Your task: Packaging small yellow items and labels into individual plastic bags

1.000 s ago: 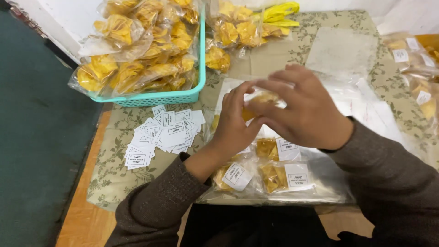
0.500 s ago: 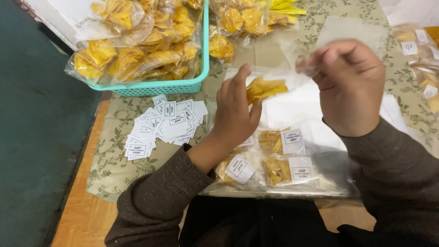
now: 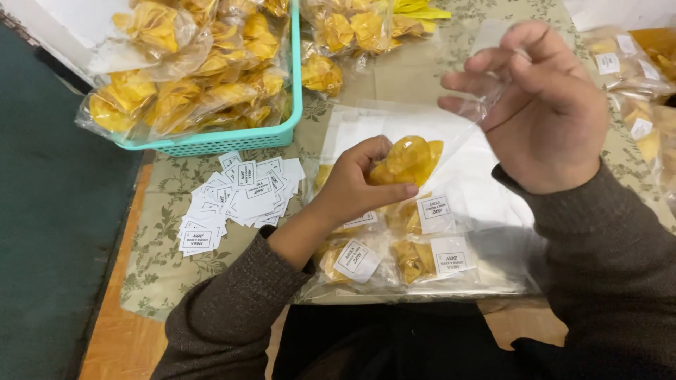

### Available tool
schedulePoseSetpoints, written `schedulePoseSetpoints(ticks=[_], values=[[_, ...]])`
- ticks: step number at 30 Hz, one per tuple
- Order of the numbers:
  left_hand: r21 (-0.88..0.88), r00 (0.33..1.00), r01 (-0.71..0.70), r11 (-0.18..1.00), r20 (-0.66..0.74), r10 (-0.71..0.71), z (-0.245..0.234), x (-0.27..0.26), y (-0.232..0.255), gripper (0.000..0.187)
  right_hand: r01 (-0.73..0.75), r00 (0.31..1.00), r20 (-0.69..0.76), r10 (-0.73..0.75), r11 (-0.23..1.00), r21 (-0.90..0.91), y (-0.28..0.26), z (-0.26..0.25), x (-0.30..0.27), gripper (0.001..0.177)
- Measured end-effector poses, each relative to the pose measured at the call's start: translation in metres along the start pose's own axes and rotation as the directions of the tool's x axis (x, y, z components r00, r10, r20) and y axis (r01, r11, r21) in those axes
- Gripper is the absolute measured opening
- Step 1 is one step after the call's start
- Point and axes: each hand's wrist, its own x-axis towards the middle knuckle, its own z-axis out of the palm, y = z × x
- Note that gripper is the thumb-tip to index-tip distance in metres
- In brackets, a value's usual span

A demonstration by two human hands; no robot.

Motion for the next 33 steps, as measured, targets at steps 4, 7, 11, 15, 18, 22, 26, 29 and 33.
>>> schedulePoseSetpoints(ticks=[4,7,11,15,18,22,26,29,33], values=[[0.229,0.999,0.038,0.973,-0.044,-0.029,0.001,0.000,0.004,0.039,0.233,0.969,0.203,-0.143,0.808,-0.541,-0.013,-0.008,0.006,0.016],[0.238,0.995,0.099,0.966,-0.038,-0.093,0.001,0.002,0.003,0.038,0.313,0.946,0.211,-0.246,0.522,-0.793,-0.014,-0.015,0.006,0.007],[0.294,0.979,0.202,0.934,-0.031,-0.202,-0.002,0.007,0.003,0.055,0.240,0.950,0.123,-0.286,0.423,-0.874,-0.023,-0.016,0.005,0.013],[0.305,0.963,0.264,0.915,-0.030,-0.268,0.002,0.007,0.009,0.049,0.188,0.960,0.037,-0.278,0.539,-0.821,-0.019,-0.035,0.013,0.008],[0.445,0.969,0.226,0.867,-0.009,-0.248,0.001,0.007,0.013,0.043,0.143,0.963,-0.020,-0.268,0.575,-0.805,-0.020,-0.031,0.018,0.007],[0.573,0.982,0.175,0.801,-0.038,-0.187,-0.004,0.007,0.014,0.033,-0.025,0.971,-0.200,-0.133,0.772,-0.635,-0.024,-0.012,0.019,0.013],[0.619,0.982,0.184,0.763,-0.142,-0.122,-0.011,0.010,0.003,0.037,0.139,0.908,-0.240,-0.343,0.787,-0.601,-0.022,-0.034,0.016,0.010],[0.604,0.989,0.120,0.788,-0.139,-0.045,-0.015,0.012,-0.006,0.036,0.447,0.789,0.155,-0.595,0.382,-0.809,-0.009,-0.072,0.007,0.025],[0.583,0.993,0.061,0.810,-0.117,0.010,-0.013,0.010,-0.006,0.038,0.552,0.756,0.584,-0.296,-0.192,-0.811,-0.022,-0.015,-0.003,0.023]])
